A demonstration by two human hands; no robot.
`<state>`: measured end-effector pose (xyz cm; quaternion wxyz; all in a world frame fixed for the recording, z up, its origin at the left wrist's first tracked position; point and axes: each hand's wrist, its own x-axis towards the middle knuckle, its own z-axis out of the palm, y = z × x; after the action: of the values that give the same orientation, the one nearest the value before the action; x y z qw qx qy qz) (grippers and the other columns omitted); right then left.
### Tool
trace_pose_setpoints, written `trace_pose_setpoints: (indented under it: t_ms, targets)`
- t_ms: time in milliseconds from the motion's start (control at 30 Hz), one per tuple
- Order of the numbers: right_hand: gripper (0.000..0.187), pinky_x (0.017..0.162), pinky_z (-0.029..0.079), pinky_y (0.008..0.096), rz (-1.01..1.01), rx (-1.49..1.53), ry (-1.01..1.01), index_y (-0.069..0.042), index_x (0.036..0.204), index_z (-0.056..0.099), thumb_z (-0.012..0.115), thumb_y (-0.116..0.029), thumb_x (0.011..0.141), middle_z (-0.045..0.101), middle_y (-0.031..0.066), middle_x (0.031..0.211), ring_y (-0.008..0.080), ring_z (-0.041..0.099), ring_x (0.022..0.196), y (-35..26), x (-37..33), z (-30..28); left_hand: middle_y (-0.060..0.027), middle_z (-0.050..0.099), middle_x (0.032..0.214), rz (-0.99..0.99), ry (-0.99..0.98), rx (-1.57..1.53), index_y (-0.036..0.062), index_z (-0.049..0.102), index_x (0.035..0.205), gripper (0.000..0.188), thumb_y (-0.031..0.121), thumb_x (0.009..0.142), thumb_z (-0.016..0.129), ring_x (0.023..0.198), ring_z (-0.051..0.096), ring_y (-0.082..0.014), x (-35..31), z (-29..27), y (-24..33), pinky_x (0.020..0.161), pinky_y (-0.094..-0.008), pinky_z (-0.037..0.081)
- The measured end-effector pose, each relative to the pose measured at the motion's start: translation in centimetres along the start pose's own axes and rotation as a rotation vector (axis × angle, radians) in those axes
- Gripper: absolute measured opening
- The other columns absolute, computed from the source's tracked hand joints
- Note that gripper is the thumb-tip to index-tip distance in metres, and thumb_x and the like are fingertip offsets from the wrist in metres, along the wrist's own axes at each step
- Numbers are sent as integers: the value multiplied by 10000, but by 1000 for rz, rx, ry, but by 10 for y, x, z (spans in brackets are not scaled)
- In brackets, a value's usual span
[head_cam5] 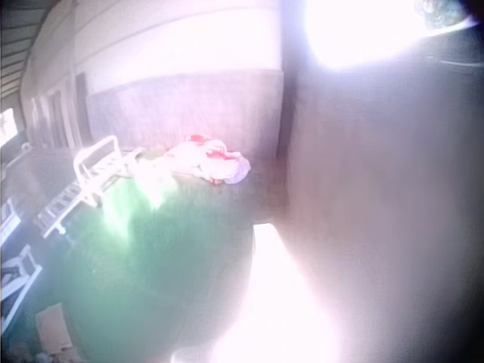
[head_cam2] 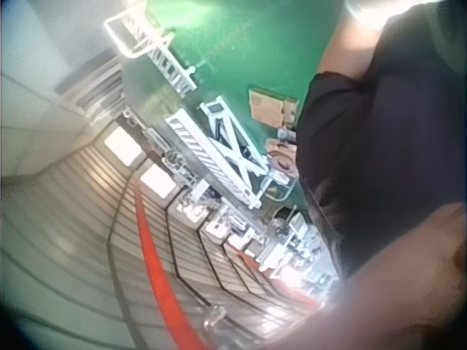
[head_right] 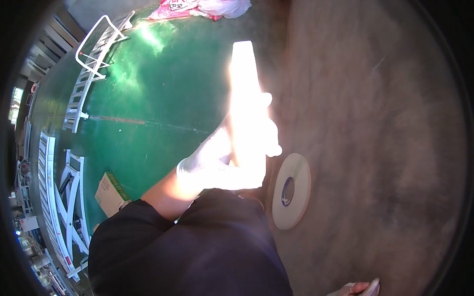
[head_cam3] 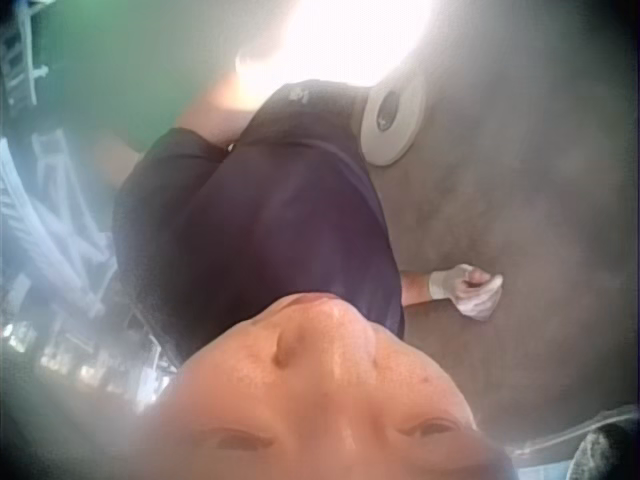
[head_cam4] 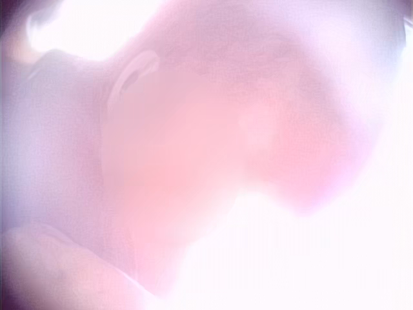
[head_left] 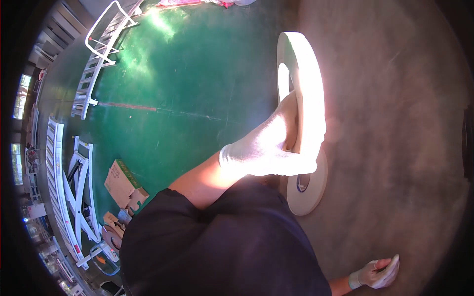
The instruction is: The person picks up a wooden panel from a stack, places it onto a processing machine, and then collects various rolls of edging material from the floor, organizing them into a pile.
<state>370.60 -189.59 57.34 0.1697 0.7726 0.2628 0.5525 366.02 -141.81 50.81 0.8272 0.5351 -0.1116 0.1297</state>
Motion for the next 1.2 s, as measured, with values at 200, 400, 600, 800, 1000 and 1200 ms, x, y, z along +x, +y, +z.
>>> trace_pose_setpoints:
  t_ms: [200,400,600,800,1000,1200]
  targets:
    - [180,763,598,389,7,49,55,4,1066,772,657,-132,1041,785,91,971,273,753,851,-1,-2,-2,-95,543,1334,-84,-13,-3,77,169,1657,1063,83,806,806,1209,583,-230,-7,6,13,1060,-408,481]
    - [183,749,601,399,12,81,41,24,1058,765,652,-120,1042,784,107,955,291,747,829,-5,2,-4,-91,583,1171,-84,141,-478,36,278,1614,911,88,841,757,1063,610,-214,-22,4,7,933,-404,537]
    - [201,729,606,395,-3,113,44,39,1037,763,648,-125,1046,784,111,935,294,747,808,-3,1,1,-69,598,923,4,26,-961,-31,462,1414,713,444,928,679,765,571,-170,-32,-21,10,650,-336,490]
    - [199,715,614,379,-25,122,77,35,1049,767,651,-127,1045,791,106,950,272,759,818,5,-10,3,-48,553,856,8,-127,-989,-23,463,1360,640,423,938,642,695,524,-150,-35,-28,16,619,-319,464]
    - [286,734,630,359,-41,107,17,30,1129,754,628,-219,1067,792,106,1006,267,760,836,18,-23,4,-28,508,790,-15,-197,-995,-15,464,1305,568,403,948,606,624,477,-129,-40,-30,16,588,-302,439]
    - [379,703,607,352,51,346,2,79,1234,703,594,-247,1074,775,189,1015,267,756,849,37,-54,8,-13,486,748,-39,-153,-1069,-49,457,1308,607,440,970,578,569,439,-109,-34,-31,-31,556,-282,404]
